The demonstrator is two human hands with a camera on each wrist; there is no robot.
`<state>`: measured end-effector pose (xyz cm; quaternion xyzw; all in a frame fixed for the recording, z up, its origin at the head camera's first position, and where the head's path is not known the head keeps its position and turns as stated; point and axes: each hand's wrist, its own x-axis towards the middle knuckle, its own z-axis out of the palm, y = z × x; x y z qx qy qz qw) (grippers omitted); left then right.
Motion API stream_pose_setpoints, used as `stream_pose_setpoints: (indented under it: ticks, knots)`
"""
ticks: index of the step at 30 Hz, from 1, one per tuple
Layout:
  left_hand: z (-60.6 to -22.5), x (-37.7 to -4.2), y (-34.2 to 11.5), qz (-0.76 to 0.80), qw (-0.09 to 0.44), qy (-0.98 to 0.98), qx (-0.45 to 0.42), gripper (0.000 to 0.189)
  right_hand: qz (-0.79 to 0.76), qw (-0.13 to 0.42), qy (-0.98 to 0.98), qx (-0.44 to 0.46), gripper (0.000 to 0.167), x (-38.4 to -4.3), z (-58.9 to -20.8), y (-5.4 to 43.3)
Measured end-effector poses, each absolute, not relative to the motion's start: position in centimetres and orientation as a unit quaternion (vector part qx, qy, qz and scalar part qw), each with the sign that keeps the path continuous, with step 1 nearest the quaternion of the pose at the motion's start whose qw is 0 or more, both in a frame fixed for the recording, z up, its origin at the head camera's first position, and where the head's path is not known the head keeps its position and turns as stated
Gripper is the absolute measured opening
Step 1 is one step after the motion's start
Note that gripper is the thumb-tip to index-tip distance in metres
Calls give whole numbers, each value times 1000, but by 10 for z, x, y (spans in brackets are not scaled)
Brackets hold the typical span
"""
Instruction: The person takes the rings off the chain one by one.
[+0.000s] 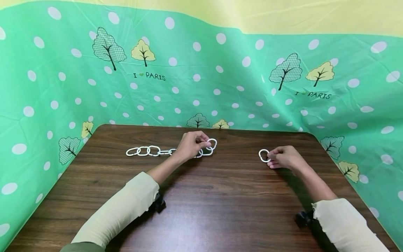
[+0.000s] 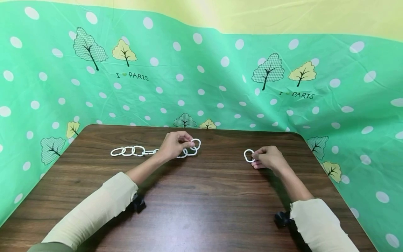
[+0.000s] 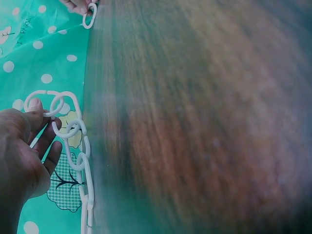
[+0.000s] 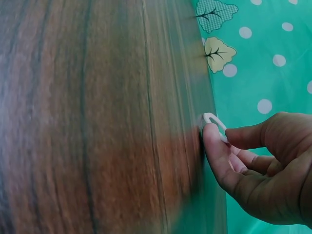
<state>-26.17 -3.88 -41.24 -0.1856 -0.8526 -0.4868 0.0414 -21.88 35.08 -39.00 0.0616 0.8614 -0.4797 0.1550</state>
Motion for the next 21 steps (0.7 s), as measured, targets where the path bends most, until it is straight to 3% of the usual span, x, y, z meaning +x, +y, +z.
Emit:
stream_pose_setpoints:
  ticks: [21]
  knots:
    - [-409, -261, -37, -493, 40, -849, -187, 11, -466, 155, 865, 99, 41, -224, -391, 378]
